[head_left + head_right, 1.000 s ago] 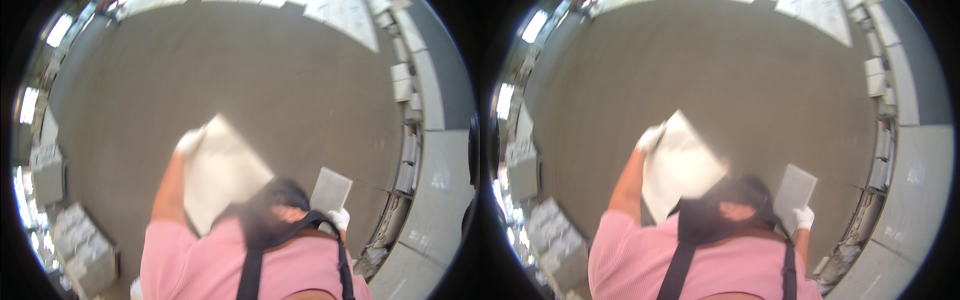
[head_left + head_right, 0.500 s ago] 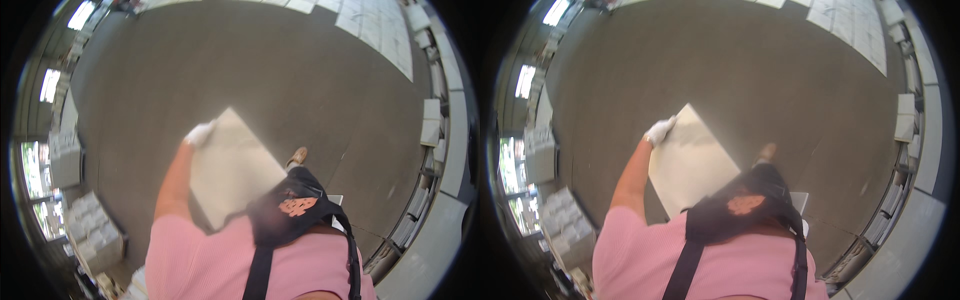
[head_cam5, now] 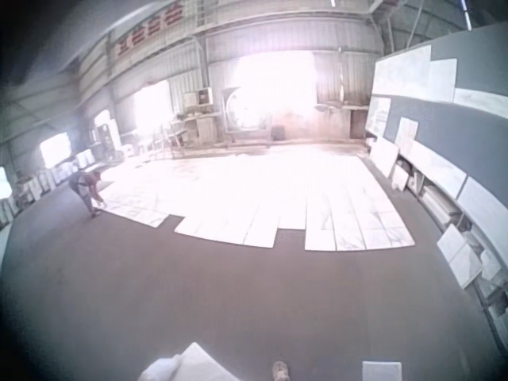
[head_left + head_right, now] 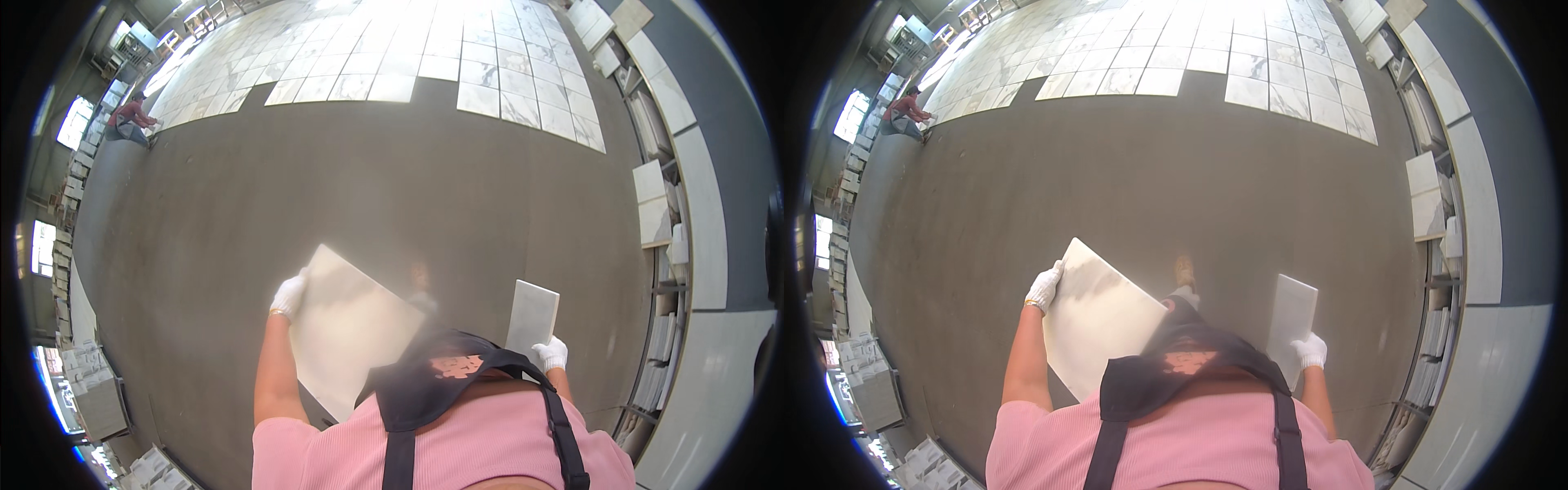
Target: The person picks up white square tiles from a stack, carries them to a floor area, and places them in a grid pattern. The person repeats this process, picking up tiles and laying them out one by one.
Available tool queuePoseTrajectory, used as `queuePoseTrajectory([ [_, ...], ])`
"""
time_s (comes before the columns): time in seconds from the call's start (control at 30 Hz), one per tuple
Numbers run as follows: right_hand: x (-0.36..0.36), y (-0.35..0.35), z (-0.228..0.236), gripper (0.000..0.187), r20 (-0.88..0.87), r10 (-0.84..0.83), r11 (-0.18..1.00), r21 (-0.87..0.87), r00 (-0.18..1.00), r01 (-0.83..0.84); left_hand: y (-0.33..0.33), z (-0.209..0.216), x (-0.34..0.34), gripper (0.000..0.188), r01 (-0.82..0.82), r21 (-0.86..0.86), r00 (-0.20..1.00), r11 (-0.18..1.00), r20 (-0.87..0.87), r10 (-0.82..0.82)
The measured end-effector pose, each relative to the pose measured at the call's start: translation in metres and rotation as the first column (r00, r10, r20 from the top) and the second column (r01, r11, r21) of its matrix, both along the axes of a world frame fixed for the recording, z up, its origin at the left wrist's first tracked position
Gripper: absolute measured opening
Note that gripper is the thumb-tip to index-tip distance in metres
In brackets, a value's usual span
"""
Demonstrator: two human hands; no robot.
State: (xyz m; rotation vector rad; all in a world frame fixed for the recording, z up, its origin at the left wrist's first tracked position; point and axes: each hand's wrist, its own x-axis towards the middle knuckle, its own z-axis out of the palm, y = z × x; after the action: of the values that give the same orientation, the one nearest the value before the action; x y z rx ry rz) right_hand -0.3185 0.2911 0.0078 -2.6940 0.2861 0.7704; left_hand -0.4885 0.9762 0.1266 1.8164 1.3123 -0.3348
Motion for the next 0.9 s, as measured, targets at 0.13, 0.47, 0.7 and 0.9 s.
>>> queuePoseTrajectory([
  [0.13, 0.070, 0.027, -0.015, 0.041, -0.016, -0.190, 0.977, 0.092, 0.982, 0.191, 0.048, 0.005, 0.126, 0.075, 0.093, -0.016, 0.996, 0.996, 0.003, -0.093],
  [0.47, 0.225, 0.111, -0.029, 0.040, -0.134, -0.219, 0.976, -0.011, 0.967, 0.219, 0.142, -0.019, 0.340, 0.073, 0.144, 0.051, 0.988, 0.988, -0.061, -0.141],
  [0.7, 0.406, 0.174, -0.040, 0.040, -0.254, -0.074, 0.996, -0.071, 0.964, 0.057, 0.184, -0.015, 0.462, 0.070, -0.076, -0.028, 0.994, 0.997, 0.076, 0.077],
  [0.9, 0.555, 0.225, -0.015, 0.045, -0.261, -0.064, 0.990, -0.141, 0.963, 0.028, 0.200, -0.006, 0.545, 0.069, -0.177, -0.128, 0.982, 0.976, 0.035, 0.183],
])
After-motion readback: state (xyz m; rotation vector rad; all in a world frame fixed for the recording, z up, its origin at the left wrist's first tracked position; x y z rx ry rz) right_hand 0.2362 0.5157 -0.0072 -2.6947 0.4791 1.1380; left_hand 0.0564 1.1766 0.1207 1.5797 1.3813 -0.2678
